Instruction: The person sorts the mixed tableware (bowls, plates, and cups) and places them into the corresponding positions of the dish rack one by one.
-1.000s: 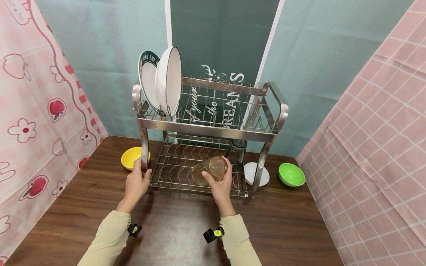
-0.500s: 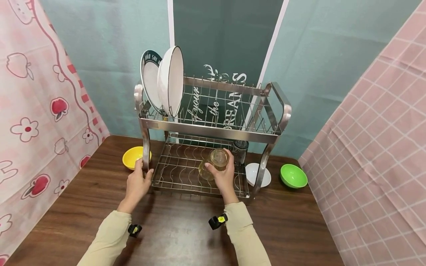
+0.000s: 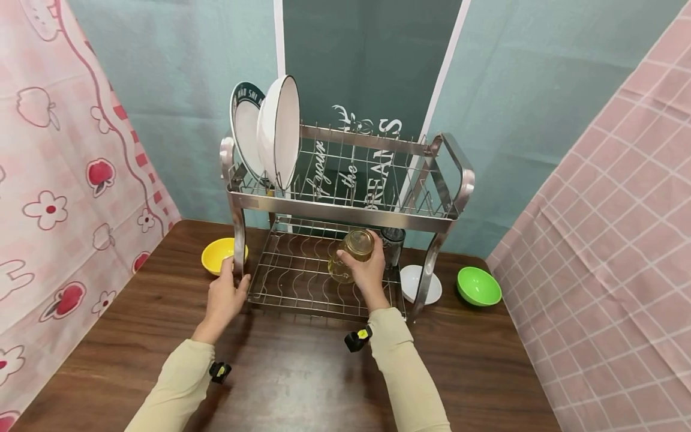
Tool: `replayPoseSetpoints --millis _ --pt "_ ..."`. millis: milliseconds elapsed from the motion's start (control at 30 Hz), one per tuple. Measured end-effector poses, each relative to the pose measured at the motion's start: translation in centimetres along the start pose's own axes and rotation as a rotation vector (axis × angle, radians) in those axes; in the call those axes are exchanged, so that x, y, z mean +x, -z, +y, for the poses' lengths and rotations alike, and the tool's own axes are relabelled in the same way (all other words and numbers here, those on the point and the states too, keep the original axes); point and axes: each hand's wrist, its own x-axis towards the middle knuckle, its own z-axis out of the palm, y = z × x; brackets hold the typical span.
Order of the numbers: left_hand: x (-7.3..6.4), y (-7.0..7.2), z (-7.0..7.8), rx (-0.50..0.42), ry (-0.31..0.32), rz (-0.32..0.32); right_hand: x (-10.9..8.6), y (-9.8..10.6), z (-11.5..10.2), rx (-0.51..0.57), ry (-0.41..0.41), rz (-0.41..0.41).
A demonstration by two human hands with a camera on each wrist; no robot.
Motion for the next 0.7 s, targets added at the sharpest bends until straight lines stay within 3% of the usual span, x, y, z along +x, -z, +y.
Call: replayPoseSetpoints --millis 300,500,700 --pt "0.1 0.1 0.0 -0.018 -0.009 -0.01 1.4 -0.4 0.8 -0.146 0.0 -0.001" --pt "0.1 0.0 0.0 -0.026 -0.001 -0.023 2.2 -0.8 1.7 -0.267 0.042 0.005" --pt "0.1 0.0 0.0 -0.025 0.004 -0.014 2.8 -1.0 2.2 -0.274 0.028 -0.008"
